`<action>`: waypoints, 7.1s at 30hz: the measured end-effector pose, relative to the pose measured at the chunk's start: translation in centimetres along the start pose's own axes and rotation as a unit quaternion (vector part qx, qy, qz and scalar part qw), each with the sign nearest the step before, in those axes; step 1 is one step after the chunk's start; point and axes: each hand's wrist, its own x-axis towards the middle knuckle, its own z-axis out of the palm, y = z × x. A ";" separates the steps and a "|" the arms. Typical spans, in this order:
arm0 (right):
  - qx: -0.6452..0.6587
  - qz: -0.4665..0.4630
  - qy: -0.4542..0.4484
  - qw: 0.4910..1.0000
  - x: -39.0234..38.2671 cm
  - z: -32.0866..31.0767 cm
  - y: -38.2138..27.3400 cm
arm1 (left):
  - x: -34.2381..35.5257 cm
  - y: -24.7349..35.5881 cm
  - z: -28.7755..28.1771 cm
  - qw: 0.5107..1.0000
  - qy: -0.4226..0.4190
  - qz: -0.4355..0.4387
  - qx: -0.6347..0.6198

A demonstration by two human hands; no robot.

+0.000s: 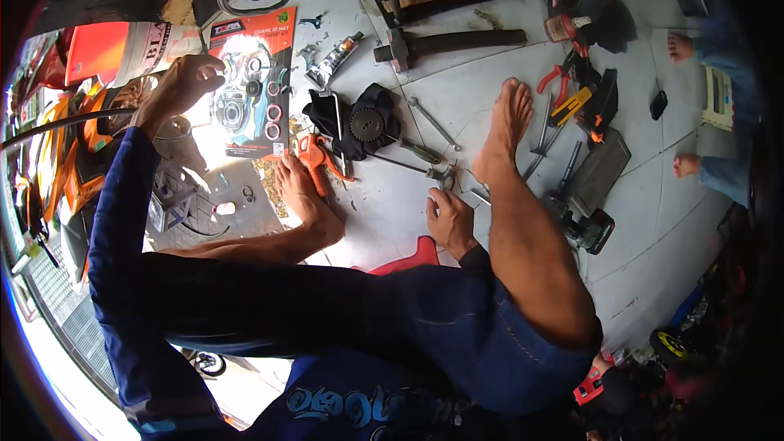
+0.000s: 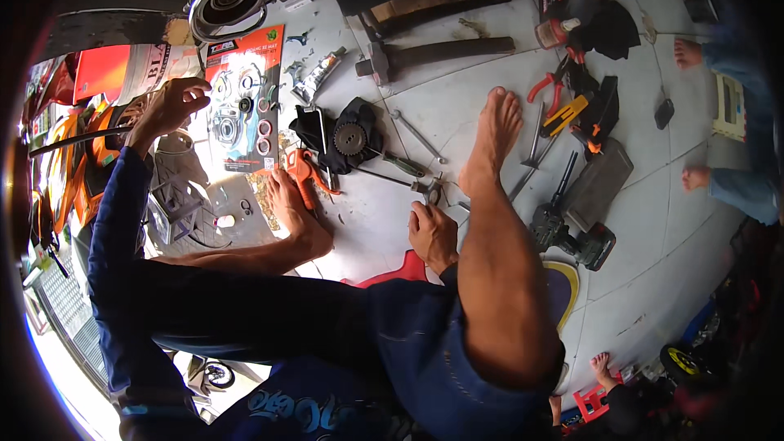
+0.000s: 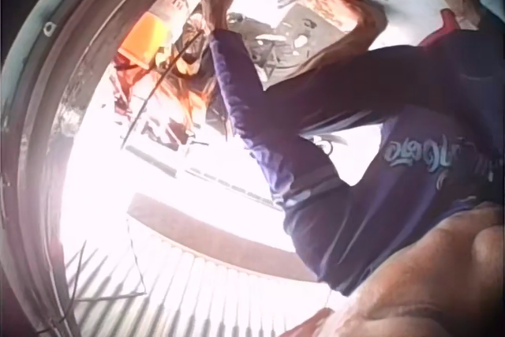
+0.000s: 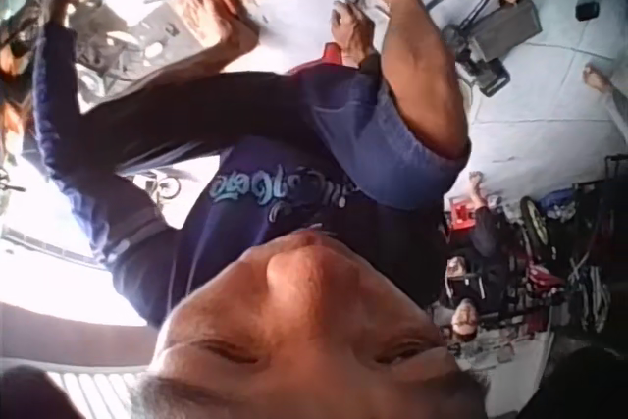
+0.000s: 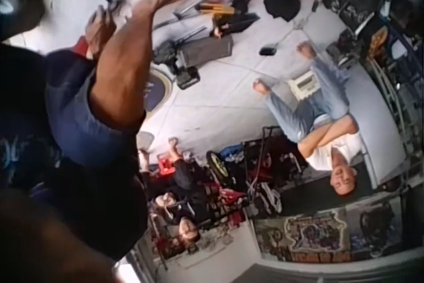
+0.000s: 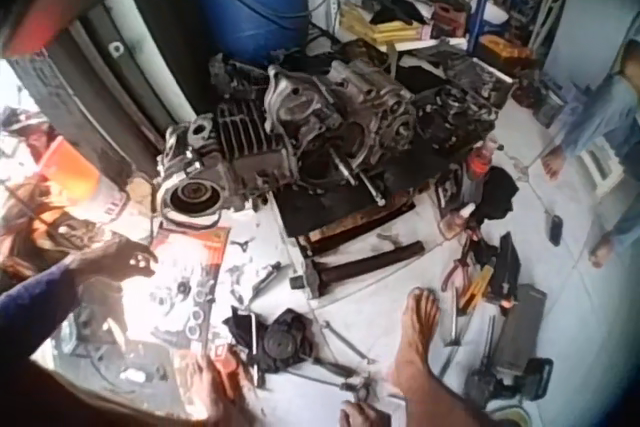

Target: Repairing and adjusting internal components of a motorcycle engine using hand tools.

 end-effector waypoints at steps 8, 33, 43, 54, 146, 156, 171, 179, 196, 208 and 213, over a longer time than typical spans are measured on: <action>0.003 -0.034 -0.017 0.999 1.4 -1.4 1.1 | -5.1 17.9 21.5 0.693 0.350 -0.352 -0.522; 0.168 0.165 -0.164 0.958 -9.9 -13.1 6.0 | 0.8 1.4 4.4 0.992 -0.041 0.048 0.113; 0.390 0.376 -0.181 0.821 -7.6 -21.8 13.5 | 0.3 4.5 10.5 0.967 -0.125 0.176 0.133; 0.179 -0.245 -0.162 0.939 9.2 -37.2 -6.5 | 4.2 5.8 8.8 0.975 -0.124 0.081 0.169; 0.307 0.625 -0.275 0.663 -39.9 -71.9 -16.4 | -15.1 10.6 -31.6 0.915 -0.256 -0.156 -0.271; 0.318 0.683 -0.103 0.650 -42.8 -78.1 -14.8 | -16.8 21.8 -35.1 0.932 -0.209 -0.101 -0.280; 0.437 0.807 0.234 0.321 -76.8 -81.2 -11.0 | -41.5 37.0 -12.6 0.893 -0.440 -0.091 0.029; 0.367 0.905 0.214 -0.030 -90.4 -84.4 -21.8 | -41.3 65.1 -1.6 0.912 -0.379 0.098 -0.123; 0.344 0.913 0.128 0.179 -99.1 -83.2 -4.5 | -55.0 85.9 26.3 0.857 -0.471 0.109 0.179; 0.199 0.889 -0.006 0.413 -132.1 -54.7 32.9 | -66.8 76.2 31.6 0.946 -0.225 0.067 0.223; 0.098 0.856 0.022 0.507 -137.9 -45.8 40.7 | -74.7 70.8 39.0 0.889 -0.231 0.188 0.346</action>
